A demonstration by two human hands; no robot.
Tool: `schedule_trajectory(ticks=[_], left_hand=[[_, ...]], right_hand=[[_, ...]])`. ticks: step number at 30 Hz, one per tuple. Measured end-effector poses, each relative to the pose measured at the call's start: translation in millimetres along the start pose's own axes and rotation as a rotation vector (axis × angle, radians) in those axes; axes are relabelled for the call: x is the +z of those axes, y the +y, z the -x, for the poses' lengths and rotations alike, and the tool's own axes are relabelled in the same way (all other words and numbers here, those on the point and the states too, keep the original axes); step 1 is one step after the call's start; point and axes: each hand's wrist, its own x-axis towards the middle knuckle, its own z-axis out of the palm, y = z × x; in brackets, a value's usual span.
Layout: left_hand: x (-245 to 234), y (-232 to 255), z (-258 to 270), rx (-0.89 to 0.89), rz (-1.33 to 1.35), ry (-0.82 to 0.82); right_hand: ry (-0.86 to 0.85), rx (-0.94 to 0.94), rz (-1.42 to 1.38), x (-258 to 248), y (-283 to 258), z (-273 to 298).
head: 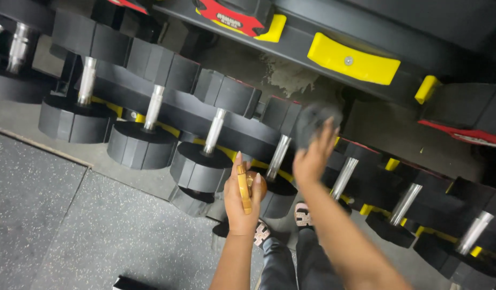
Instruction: Cleaning a row of dumbbells on a rack using a spray bottle and a cloth.
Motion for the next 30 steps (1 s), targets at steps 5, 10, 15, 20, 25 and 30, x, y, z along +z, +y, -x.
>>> schedule_trajectory(ticks=[5,10,15,20,25,30], left_hand=[[1.5,-1.4,5.2,0.019,0.063,-0.007],[4.4,10.5,-1.5,0.076,-0.024,0.018],[9.6,13.8,-5.4,-0.012,-0.04,0.017],[14.9,14.9,0.8,-0.003,-0.062,0.015],[17.5,12.4,15.1,0.024,-0.059,0.073],[28.1,32.1,21.4,0.076,-0.199,0.138]], right_hand=[[-0.021,0.812,-0.439,60.1,131.4,-73.4],[0.012,0.877,-0.557,55.2,99.7,-29.4],[0.141,0.175,-0.104,20.9,-16.1,28.4],[0.184,0.143,-0.129,59.5,70.4,-19.1],[-0.125,0.827,-0.389,46.7,102.1,-96.3],[0.183,0.283,-0.175,73.7,94.0,-32.1]])
